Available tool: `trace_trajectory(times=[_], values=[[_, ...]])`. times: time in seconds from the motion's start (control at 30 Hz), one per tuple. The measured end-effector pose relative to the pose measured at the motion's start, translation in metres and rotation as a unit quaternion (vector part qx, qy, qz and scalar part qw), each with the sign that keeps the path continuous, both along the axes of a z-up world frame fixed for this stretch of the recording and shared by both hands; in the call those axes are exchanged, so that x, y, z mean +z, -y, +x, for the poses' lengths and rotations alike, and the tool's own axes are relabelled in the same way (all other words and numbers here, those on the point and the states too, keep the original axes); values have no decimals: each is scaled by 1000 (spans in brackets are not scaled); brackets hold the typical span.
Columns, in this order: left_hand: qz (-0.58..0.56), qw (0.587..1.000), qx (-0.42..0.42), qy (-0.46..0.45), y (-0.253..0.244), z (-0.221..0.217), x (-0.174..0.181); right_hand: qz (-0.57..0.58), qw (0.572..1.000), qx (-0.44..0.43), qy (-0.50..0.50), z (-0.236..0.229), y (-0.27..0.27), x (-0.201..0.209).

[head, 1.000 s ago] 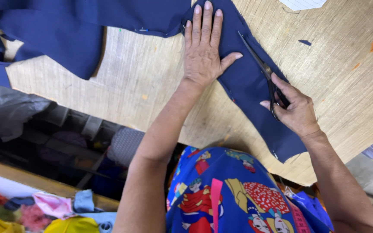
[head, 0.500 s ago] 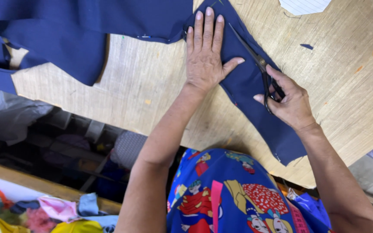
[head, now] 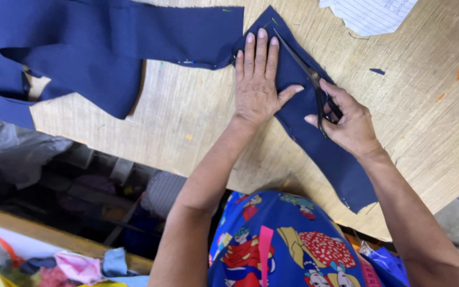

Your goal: A person measures a piece of blue fabric with a pink tape, marks it with a yellow pencil, and then cuts it using scissors.

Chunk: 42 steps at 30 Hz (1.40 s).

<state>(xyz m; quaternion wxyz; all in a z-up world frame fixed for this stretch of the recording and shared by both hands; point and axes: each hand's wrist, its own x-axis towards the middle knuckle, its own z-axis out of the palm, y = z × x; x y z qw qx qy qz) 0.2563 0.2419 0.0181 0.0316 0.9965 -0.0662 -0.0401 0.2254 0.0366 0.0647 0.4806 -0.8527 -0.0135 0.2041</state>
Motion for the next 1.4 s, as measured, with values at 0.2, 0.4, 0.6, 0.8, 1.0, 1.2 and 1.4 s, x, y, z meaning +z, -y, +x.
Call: trace_trajectory(times=[0.2, 0.4, 0.6, 0.8, 1.0, 1.2, 1.4], values=[[0, 1000, 1, -7, -1, 0, -1, -33, 999, 8, -22, 7, 2, 0], [-30, 999, -2, 16, 1, -1, -6, -38, 999, 4, -24, 16, -11, 1], [-33, 999, 7, 15, 1, -2, -8, -48, 999, 7, -7, 25, -15, -11], [-37, 999, 5, 15, 1, 0, -11, -104, 992, 6, -69, 37, -21, 4], [-29, 999, 4, 25, 4, -8, -12, 22, 998, -11, -55, 43, -24, 4], [-50, 997, 7, 55, 1, -31, -9, 37, 997, -59, -29, 30, -4, -5], [-54, 997, 57, 20, -10, -107, 2, -108, 988, -92, 63, -56, 81, 8]])
